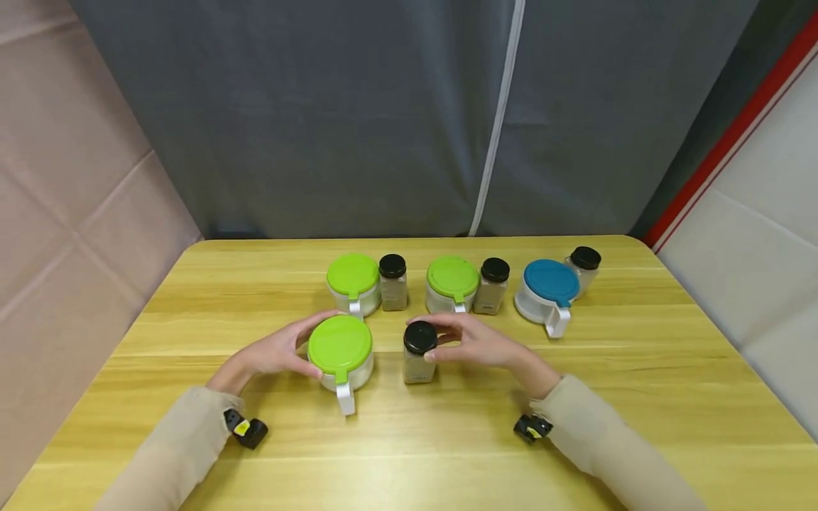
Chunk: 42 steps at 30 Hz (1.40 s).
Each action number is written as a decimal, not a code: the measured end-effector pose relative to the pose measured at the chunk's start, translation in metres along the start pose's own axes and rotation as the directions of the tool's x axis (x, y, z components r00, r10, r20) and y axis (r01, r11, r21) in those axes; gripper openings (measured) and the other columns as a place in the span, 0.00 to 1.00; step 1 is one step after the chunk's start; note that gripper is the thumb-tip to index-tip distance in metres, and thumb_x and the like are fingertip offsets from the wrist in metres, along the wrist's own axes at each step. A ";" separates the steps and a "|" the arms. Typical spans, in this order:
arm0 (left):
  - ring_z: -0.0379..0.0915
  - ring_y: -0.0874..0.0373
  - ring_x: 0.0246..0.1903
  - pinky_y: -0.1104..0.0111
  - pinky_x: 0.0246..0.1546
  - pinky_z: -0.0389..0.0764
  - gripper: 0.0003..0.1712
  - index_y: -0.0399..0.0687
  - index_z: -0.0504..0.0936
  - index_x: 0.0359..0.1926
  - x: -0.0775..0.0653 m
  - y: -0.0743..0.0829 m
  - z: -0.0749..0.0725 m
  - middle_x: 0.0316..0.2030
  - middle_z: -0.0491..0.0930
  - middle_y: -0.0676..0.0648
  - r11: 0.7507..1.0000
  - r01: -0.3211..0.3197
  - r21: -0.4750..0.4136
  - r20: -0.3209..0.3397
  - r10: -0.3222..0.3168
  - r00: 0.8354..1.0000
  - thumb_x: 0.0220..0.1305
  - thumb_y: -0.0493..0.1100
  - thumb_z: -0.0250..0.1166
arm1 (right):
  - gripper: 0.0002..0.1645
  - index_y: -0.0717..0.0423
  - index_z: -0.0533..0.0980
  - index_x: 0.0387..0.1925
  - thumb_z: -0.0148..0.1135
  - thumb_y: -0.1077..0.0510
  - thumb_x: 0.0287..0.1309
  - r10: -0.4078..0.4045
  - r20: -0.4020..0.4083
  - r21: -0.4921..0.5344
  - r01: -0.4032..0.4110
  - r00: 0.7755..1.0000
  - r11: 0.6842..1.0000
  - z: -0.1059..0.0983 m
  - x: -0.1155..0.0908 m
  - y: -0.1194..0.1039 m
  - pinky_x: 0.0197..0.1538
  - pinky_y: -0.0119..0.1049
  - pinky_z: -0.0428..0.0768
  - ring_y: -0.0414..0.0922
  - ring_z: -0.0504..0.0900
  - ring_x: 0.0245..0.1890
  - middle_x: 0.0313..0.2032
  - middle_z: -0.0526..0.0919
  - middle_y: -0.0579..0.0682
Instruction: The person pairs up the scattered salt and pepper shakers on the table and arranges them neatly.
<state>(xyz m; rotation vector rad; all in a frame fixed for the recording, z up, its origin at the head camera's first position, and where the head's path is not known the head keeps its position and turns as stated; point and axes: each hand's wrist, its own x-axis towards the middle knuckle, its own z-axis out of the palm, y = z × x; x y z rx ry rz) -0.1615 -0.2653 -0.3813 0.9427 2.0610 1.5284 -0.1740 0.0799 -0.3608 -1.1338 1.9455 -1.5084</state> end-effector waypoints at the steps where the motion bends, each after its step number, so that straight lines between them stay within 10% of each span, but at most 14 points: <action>1: 0.51 0.55 0.60 0.44 0.55 0.43 0.50 0.39 0.50 0.65 0.000 -0.001 0.000 0.60 0.59 0.43 1.000 -0.002 0.002 0.003 0.002 1.000 0.44 0.35 0.69 | 0.30 0.60 0.66 0.57 0.62 0.63 0.51 -0.003 0.000 -0.001 0.003 1.000 1.000 0.001 0.001 0.000 0.53 0.43 0.67 0.45 0.72 0.49 0.52 0.72 0.50; 42: 0.56 0.56 0.58 0.68 0.53 0.61 0.47 0.41 0.50 0.66 0.003 0.002 -0.002 0.61 0.56 0.40 0.999 -0.025 0.027 0.001 0.025 1.000 0.48 0.31 0.66 | 0.31 0.66 0.64 0.57 0.61 0.68 0.50 0.054 -0.107 0.000 -0.054 0.993 0.999 0.027 0.025 -0.031 0.50 0.42 0.69 0.48 0.71 0.50 0.50 0.72 0.57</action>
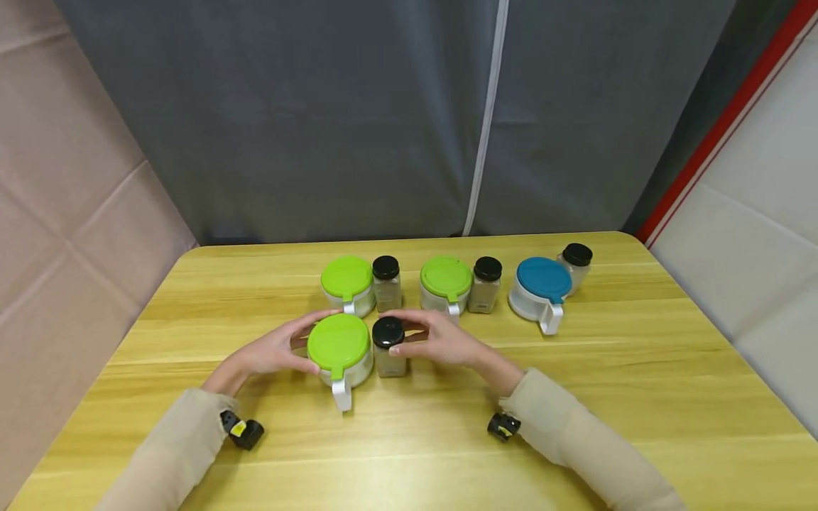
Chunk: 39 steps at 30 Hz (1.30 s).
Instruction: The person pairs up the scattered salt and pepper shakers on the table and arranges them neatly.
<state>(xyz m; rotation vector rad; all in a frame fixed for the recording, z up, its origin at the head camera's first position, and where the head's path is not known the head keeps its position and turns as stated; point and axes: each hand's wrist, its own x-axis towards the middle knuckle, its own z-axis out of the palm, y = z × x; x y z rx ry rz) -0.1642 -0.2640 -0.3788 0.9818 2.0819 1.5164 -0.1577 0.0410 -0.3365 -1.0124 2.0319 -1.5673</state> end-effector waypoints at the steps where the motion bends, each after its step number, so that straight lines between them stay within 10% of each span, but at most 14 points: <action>1: 0.56 0.56 0.58 0.69 0.54 0.61 0.47 0.41 0.49 0.66 0.000 0.000 0.000 0.61 0.56 0.40 1.000 -0.001 -0.004 0.002 0.001 1.000 0.48 0.31 0.66 | 0.31 0.66 0.64 0.57 0.61 0.68 0.50 -0.002 -0.002 0.001 0.002 1.000 1.000 0.001 0.000 0.000 0.50 0.42 0.69 0.48 0.70 0.50 0.50 0.72 0.57; 39: 0.45 0.55 0.62 0.69 0.57 0.53 0.46 0.43 0.46 0.67 -0.001 0.000 -0.001 0.65 0.47 0.43 1.000 0.004 -0.013 0.030 -0.004 1.000 0.52 0.31 0.63 | 0.33 0.64 0.61 0.60 0.60 0.68 0.51 0.020 0.027 0.016 -0.020 0.999 1.000 0.003 0.002 -0.002 0.52 0.41 0.67 0.48 0.67 0.53 0.54 0.68 0.57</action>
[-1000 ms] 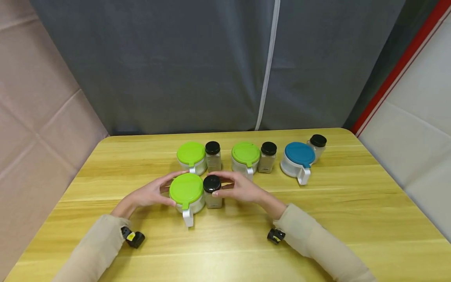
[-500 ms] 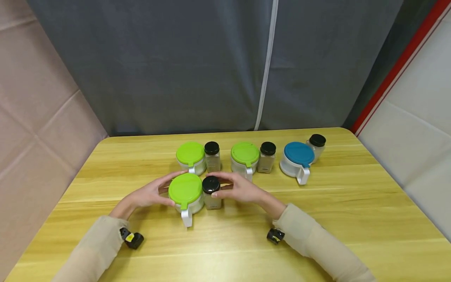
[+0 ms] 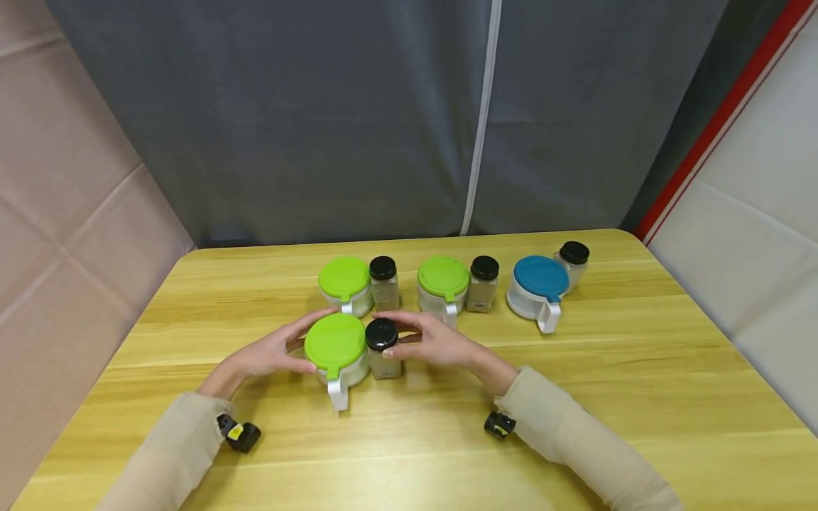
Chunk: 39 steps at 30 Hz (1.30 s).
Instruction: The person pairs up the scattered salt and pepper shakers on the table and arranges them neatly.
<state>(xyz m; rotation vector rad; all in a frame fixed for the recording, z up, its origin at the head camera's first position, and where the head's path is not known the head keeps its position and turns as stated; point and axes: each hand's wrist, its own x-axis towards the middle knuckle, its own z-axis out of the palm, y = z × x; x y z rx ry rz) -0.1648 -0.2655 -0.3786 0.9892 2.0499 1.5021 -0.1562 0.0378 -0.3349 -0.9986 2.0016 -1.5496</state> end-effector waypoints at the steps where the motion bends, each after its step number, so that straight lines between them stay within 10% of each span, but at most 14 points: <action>1: 0.44 0.55 0.62 0.67 0.58 0.52 0.46 0.44 0.46 0.67 -0.001 0.000 0.000 0.65 0.46 0.43 1.000 0.005 0.006 -0.005 -0.005 1.000 0.52 0.31 0.63 | 0.34 0.64 0.60 0.60 0.60 0.68 0.51 0.000 0.005 -0.006 0.000 1.000 1.000 0.000 0.000 0.000 0.53 0.41 0.67 0.49 0.67 0.54 0.54 0.68 0.57; 10: 0.55 0.48 0.56 0.64 0.53 0.62 0.35 0.32 0.56 0.61 -0.004 0.006 -0.001 0.57 0.58 0.33 0.982 -0.117 0.149 -0.200 0.146 0.969 0.52 0.25 0.60 | 0.34 0.64 0.58 0.61 0.59 0.65 0.53 0.024 -0.011 -0.063 -0.024 1.000 0.998 -0.008 -0.011 -0.001 0.55 0.47 0.63 0.51 0.64 0.56 0.58 0.64 0.59; 18: 0.68 0.57 0.42 0.72 0.43 0.69 0.12 0.26 0.72 0.41 0.005 0.032 0.015 0.39 0.73 0.41 0.946 -0.237 0.223 -0.553 0.323 0.768 0.54 0.22 0.54 | 0.31 0.65 0.61 0.59 0.59 0.65 0.53 -0.012 -0.041 -0.117 0.007 0.999 0.993 -0.025 -0.028 0.011 0.54 0.49 0.63 0.53 0.64 0.56 0.56 0.66 0.60; 23: 0.70 0.59 0.35 0.73 0.39 0.70 0.04 0.25 0.73 0.34 0.014 0.048 0.028 0.32 0.75 0.43 0.910 -0.335 0.243 -0.577 0.413 0.705 0.56 0.25 0.55 | 0.31 0.62 0.63 0.58 0.61 0.61 0.52 -0.023 -0.082 -0.160 0.010 0.996 0.987 -0.041 -0.040 0.024 0.54 0.46 0.65 0.47 0.66 0.55 0.56 0.68 0.57; 29: 0.69 0.59 0.33 0.74 0.36 0.70 0.02 0.30 0.75 0.30 0.023 0.061 0.040 0.28 0.73 0.40 0.886 -0.374 0.274 -0.530 0.464 0.710 0.57 0.27 0.56 | 0.28 0.60 0.67 0.55 0.62 0.59 0.52 -0.051 -0.159 -0.194 0.020 0.986 0.981 -0.055 -0.055 0.020 0.53 0.42 0.67 0.44 0.68 0.53 0.53 0.71 0.55; 39: 0.69 0.57 0.33 0.71 0.35 0.72 0.01 0.38 0.76 0.31 0.035 0.076 0.060 0.29 0.75 0.44 0.893 -0.340 0.295 -0.465 0.445 0.765 0.57 0.32 0.58 | 0.26 0.58 0.68 0.55 0.60 0.60 0.53 -0.053 -0.238 -0.237 -0.005 0.970 0.972 -0.073 -0.077 0.015 0.53 0.42 0.67 0.43 0.69 0.52 0.52 0.72 0.50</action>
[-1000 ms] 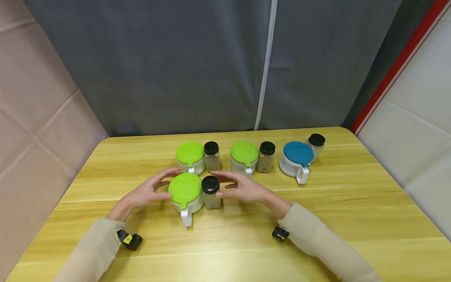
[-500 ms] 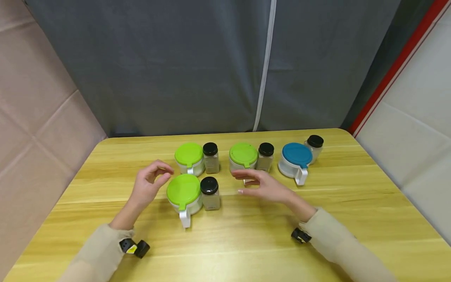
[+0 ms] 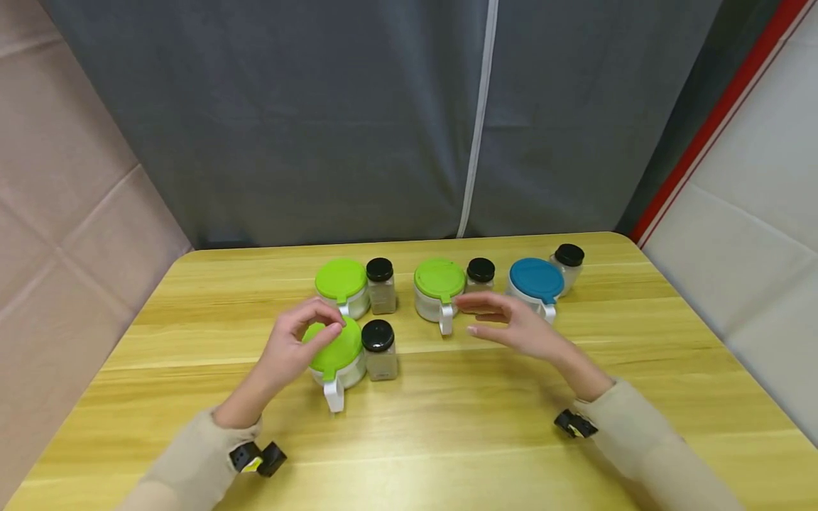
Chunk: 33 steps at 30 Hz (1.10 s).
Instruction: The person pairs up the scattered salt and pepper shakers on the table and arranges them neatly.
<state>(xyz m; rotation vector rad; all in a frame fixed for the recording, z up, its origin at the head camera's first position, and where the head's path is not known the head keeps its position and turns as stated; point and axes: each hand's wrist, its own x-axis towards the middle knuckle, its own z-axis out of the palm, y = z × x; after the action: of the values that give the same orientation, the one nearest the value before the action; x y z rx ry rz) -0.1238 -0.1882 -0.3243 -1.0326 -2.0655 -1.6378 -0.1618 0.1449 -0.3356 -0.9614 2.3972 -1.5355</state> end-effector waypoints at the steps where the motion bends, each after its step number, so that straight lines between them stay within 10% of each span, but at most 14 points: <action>1: 0.68 0.58 0.33 0.71 0.35 0.72 0.02 0.37 0.76 0.31 0.000 0.001 0.002 0.29 0.75 0.44 1.000 0.001 0.001 0.008 -0.001 1.000 0.58 0.33 0.58 | 0.26 0.58 0.68 0.55 0.60 0.60 0.53 0.001 -0.008 0.002 -0.001 1.000 1.000 -0.002 -0.002 0.000 0.53 0.42 0.67 0.43 0.69 0.52 0.52 0.72 0.51; 33: 0.67 0.61 0.31 0.70 0.28 0.73 0.04 0.47 0.76 0.32 0.010 0.032 0.081 0.29 0.74 0.54 0.976 -0.171 0.134 0.184 0.145 0.972 0.54 0.37 0.61 | 0.24 0.69 0.64 0.55 0.55 0.66 0.56 0.087 -0.195 0.061 -0.077 0.977 0.995 -0.052 -0.056 0.022 0.40 0.32 0.76 0.48 0.73 0.47 0.51 0.70 0.62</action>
<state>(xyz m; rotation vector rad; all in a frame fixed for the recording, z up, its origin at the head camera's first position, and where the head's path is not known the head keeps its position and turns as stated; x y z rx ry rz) -0.0932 -0.1061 -0.3196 -1.2904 -2.1138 -1.3366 -0.1493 0.2230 -0.3419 -0.7206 2.4762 -1.7288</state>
